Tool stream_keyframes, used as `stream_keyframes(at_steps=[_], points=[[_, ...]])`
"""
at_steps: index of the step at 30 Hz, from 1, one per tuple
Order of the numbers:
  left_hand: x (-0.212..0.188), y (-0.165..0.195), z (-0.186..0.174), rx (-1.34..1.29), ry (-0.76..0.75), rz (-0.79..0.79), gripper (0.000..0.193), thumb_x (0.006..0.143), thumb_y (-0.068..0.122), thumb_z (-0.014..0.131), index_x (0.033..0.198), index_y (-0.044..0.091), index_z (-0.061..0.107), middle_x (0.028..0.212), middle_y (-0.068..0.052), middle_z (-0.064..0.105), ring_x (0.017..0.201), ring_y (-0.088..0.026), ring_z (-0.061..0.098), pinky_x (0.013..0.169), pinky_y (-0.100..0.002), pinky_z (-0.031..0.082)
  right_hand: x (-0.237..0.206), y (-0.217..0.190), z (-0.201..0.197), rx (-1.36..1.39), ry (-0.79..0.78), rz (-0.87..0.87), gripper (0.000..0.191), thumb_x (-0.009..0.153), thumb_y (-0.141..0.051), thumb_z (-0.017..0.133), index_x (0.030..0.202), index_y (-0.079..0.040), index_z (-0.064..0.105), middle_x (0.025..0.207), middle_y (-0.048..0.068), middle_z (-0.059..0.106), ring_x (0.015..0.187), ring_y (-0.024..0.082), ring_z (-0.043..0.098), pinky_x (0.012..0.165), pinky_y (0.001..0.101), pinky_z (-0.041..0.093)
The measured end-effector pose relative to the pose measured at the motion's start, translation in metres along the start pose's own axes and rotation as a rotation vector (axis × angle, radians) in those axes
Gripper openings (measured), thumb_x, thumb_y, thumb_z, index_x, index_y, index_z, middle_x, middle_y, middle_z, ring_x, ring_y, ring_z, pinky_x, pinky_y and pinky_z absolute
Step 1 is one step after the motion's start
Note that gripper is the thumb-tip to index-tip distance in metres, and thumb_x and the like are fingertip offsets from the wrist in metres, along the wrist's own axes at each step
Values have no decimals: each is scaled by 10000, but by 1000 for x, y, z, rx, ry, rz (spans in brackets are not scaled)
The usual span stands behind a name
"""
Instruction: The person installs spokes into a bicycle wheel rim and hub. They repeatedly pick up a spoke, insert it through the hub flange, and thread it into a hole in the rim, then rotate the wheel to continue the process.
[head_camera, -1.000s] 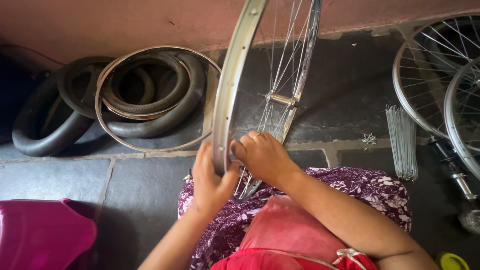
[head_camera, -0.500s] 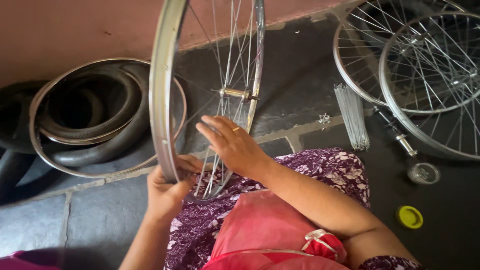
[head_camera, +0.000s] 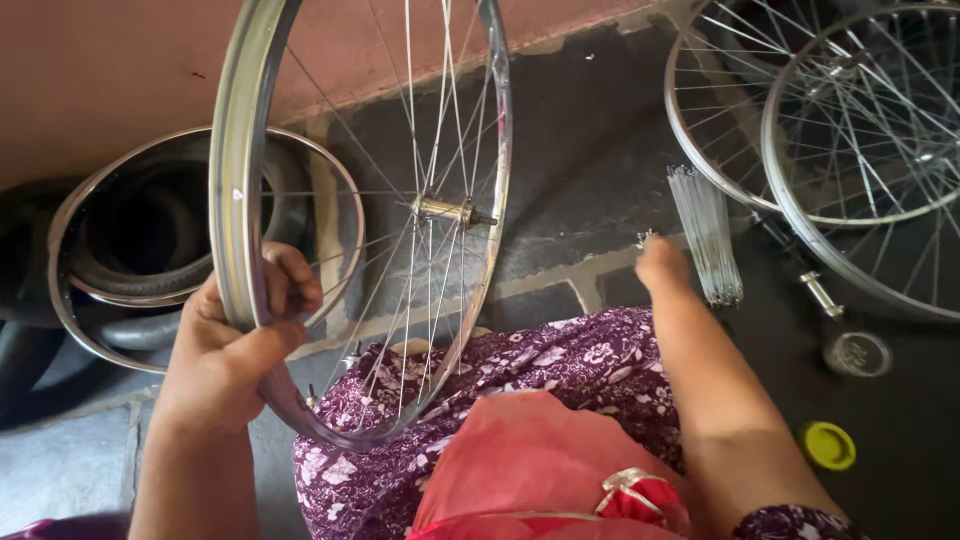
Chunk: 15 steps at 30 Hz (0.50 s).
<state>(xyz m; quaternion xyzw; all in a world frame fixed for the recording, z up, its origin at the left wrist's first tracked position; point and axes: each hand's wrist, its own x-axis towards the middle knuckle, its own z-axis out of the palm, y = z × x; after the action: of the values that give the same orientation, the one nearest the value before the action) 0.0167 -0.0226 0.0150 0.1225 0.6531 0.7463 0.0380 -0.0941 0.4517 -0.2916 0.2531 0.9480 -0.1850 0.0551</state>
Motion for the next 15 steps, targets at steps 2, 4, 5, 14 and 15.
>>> stream_keyframes(at_steps=[2,4,5,14,15], points=[[7,4,0,24,0,3,261,712,-71,625,899,86,533,1159,-111,618,1095,-199,576,965,-341,459,12,6,3,-71,-31,72,254,897,-140,655,1117,-59,753,1202,237,703,1148,432,657,951,527,539],[13,5,1,64,19,1,286,673,-60,601,913,82,536,1165,-118,643,1082,-186,582,978,-323,463,22,10,7,-80,-75,127,289,858,-142,699,1125,-50,759,1219,245,696,1160,431,651,956,523,534],[15,5,2,68,14,1,293,672,-66,603,922,73,538,1162,-117,639,1064,-181,572,947,-317,454,24,9,8,-60,-103,167,304,859,-165,729,1138,-51,764,1230,246,696,1173,428,648,973,520,526],[24,7,3,57,19,0,296,684,-89,547,949,42,534,1135,-127,639,1008,-161,550,887,-290,440,22,-5,8,-131,-146,255,549,768,-306,918,1227,-62,742,1296,205,688,1191,394,659,932,503,558],[25,7,3,54,19,-4,296,679,-87,544,946,42,535,1134,-127,640,1005,-160,548,880,-287,437,23,-5,7,-135,-160,238,534,780,-309,911,1230,-69,752,1306,202,693,1202,386,664,948,496,558]])
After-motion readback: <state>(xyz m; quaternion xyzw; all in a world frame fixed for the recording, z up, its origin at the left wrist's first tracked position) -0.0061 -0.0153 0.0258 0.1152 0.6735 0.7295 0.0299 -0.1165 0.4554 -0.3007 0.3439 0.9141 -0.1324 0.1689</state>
